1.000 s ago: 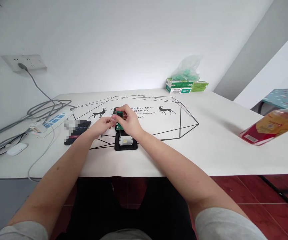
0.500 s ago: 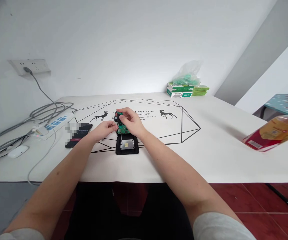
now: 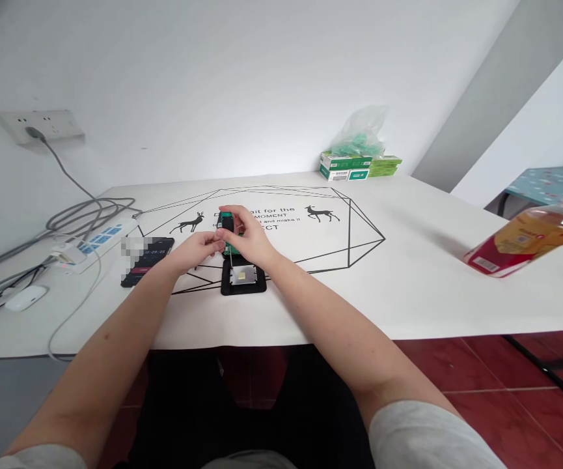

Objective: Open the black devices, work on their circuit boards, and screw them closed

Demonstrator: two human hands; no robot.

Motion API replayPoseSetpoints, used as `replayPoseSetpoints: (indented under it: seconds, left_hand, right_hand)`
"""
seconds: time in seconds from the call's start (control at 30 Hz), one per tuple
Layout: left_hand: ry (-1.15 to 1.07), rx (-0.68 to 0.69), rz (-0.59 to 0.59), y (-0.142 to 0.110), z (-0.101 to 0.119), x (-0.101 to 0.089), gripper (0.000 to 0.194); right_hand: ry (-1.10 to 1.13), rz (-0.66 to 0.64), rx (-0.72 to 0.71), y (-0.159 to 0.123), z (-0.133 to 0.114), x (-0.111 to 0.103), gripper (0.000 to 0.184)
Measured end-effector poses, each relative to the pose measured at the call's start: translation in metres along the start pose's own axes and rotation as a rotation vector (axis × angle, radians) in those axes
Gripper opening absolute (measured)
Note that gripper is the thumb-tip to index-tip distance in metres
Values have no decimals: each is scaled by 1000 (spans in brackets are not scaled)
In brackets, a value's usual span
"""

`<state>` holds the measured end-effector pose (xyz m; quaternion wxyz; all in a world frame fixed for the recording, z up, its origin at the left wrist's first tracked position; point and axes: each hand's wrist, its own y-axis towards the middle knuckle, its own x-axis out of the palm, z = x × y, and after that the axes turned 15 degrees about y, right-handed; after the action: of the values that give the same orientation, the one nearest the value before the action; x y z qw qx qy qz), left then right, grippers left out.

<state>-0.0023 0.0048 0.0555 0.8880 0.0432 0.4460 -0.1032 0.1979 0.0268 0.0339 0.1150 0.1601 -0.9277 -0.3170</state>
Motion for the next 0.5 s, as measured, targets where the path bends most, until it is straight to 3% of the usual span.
replayPoseSetpoints:
  seconds: [0.17, 0.37, 0.5]
  left_hand:
    - [28, 14, -85, -3, 3, -4, 28]
    - [16, 83, -152, -5, 7, -5, 30]
    - [-74, 189, -168, 0, -1, -2, 37]
  right_hand:
    - [-64, -6, 16, -3, 2, -7, 54]
    - [-24, 224, -73, 3, 2, -23, 65]
    - [22, 279, -81, 6, 1, -28, 67]
